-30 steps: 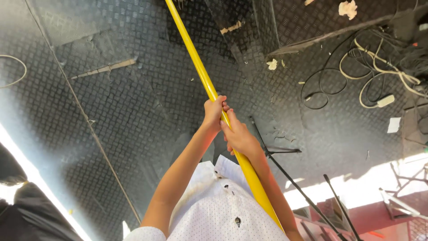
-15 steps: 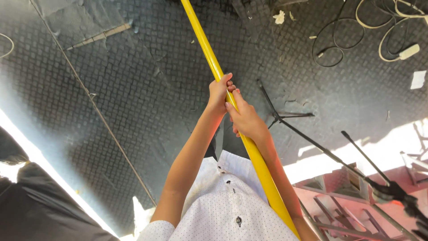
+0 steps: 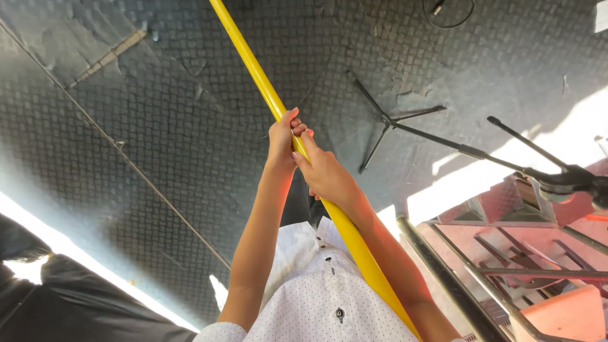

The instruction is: Mopping a diamond-plate floor in a restaurant bar area.

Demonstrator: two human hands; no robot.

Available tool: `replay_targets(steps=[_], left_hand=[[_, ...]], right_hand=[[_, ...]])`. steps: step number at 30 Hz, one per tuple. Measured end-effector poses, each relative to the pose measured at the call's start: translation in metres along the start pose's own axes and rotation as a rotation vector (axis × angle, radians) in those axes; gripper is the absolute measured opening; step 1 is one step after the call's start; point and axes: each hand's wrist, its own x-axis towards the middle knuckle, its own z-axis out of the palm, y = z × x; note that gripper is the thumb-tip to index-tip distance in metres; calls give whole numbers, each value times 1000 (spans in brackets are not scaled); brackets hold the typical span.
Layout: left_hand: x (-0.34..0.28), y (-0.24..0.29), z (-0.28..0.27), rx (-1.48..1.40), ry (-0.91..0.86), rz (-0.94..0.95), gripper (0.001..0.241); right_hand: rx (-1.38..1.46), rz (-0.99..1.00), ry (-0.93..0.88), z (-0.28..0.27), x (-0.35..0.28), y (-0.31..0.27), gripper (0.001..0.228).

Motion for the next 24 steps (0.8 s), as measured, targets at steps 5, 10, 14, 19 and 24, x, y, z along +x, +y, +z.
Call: replay_targets(steps=[5, 10, 14, 19, 24], left_hand=[[-51, -65, -15, 23, 7, -9, 32], [-114, -143, -49, 60, -5, 19, 35], [-139, -184, -83, -13, -17, 87, 35], [-152, -206, -117, -113, 11, 126, 35], [-138, -203, -140, -278, 39, 190, 31]], right_hand=[[93, -53, -28, 1, -64, 60, 52], [92, -83, -33, 18, -135, 137, 62], [53, -174, -88, 32, -172, 170, 53], [-74, -151, -159, 48, -187, 184, 50], [-157, -208, -281, 56, -168, 171, 55]])
